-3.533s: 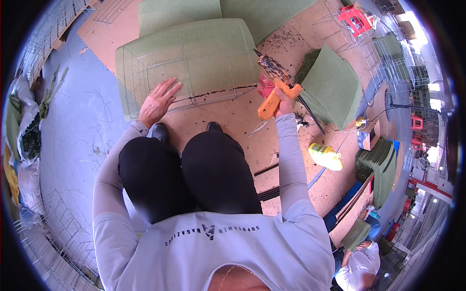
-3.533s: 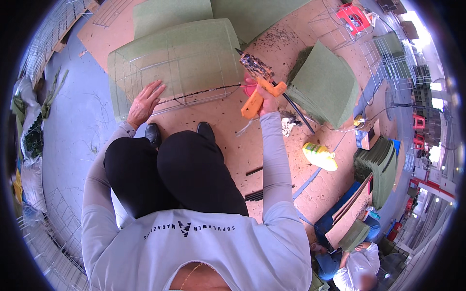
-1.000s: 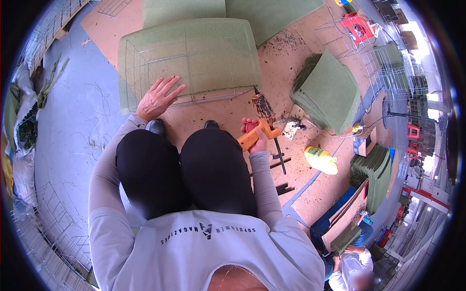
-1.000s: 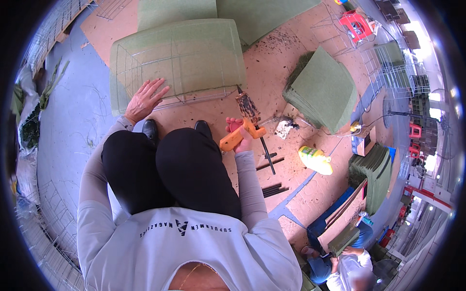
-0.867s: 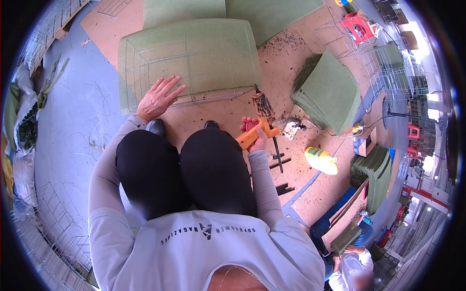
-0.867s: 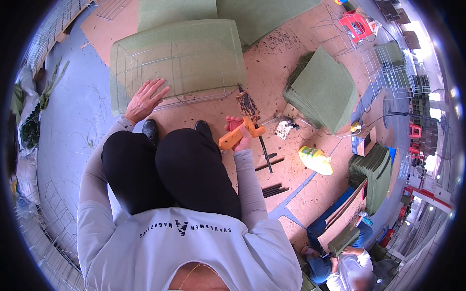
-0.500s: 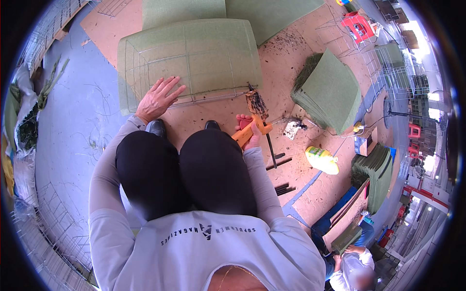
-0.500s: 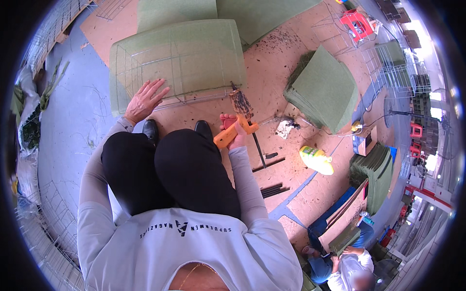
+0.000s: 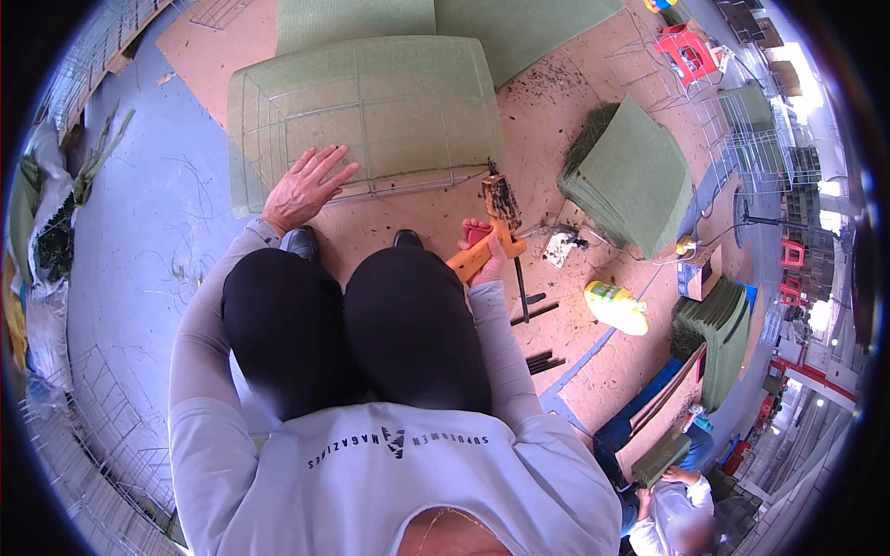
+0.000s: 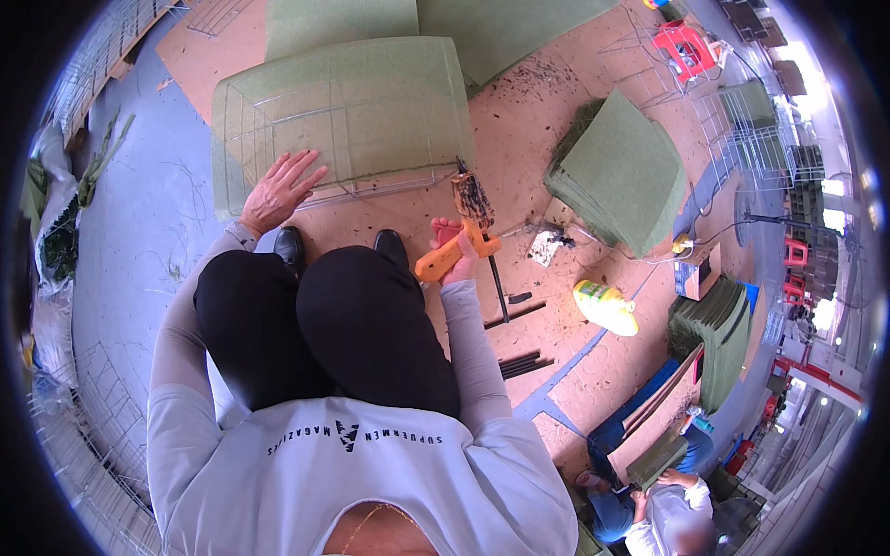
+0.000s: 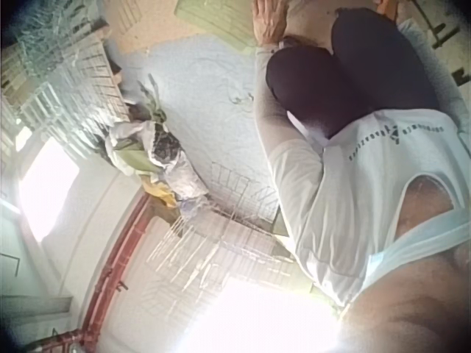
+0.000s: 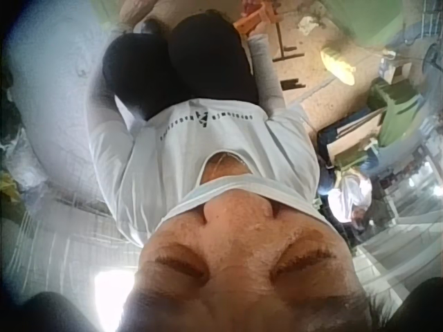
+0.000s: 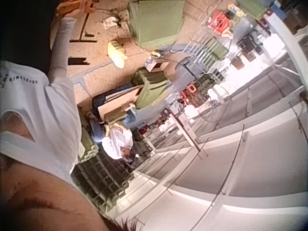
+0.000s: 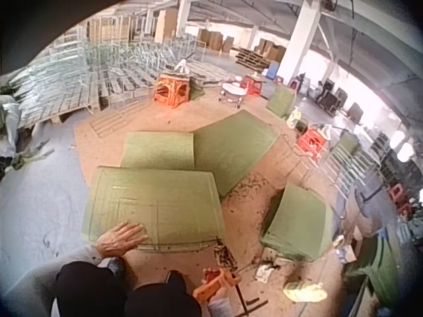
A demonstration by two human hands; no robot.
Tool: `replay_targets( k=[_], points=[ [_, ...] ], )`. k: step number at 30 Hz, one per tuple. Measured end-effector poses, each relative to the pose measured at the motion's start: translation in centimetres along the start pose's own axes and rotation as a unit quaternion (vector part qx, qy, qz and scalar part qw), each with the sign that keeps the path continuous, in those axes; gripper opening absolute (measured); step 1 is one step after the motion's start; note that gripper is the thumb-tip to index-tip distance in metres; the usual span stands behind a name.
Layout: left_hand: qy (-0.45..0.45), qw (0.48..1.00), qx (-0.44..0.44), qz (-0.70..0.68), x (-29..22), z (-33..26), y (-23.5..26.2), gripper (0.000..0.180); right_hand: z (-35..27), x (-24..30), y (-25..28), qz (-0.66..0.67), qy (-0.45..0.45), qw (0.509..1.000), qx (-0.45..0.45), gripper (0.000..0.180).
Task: Assembling a mesh-covered box by placing a wire frame into a pre-cut green fabric piece and securing it with a pneumatic staple gun.
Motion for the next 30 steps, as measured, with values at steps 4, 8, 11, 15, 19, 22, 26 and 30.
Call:
replay_targets(
  k=[4,8,11,15,19,22,26,30],
  points=[
    [-0.002,1.000,0.004,0.001,0.0,0.0,0.0,0.050,0.1,0.0,0.0,0.000,-0.003,1.000,0.008,0.030],
    [0.001,1.000,0.007,0.000,0.0,0.1,0.1,0.050,0.0,-0.9,-0.4,-0.025,-0.028,0.999,0.005,0.029],
    [0.000,1.000,0.009,0.004,0.0,0.0,0.1,0.049,-0.3,-2.0,-0.9,-0.038,-0.048,0.998,0.005,0.028],
    [-0.003,1.000,0.012,0.006,-0.1,0.1,0.1,0.049,-0.4,-3.0,-0.8,-0.035,-0.102,0.994,0.015,0.027],
    [-0.011,1.000,0.016,0.020,0.1,-0.2,-0.1,0.047,-0.4,-3.0,-0.7,-0.034,-0.111,0.993,0.013,0.027],
    [-0.016,1.000,-0.001,0.023,0.0,-0.4,-0.2,0.047,-0.6,-2.9,-0.5,-0.031,-0.121,0.992,0.005,0.027],
    [-0.019,0.999,-0.005,0.029,-0.1,-0.1,0.1,0.046,-0.9,-2.3,-0.3,-0.040,-0.116,0.992,-0.006,0.027],
    [-0.018,0.999,-0.013,0.029,-0.1,-0.4,0.0,0.047,-0.8,-1.2,0.1,-0.036,-0.099,0.993,0.050,0.029]
  ],
)
Point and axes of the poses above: each hand's wrist, its own z-axis towards the middle knuckle, its own y-axis out of the back of the hand, x = y × z, the point moved 3 cm from there along z, towards the middle knuckle, and after that the axes turned 7 degrees about z, right-handed, at the moved point
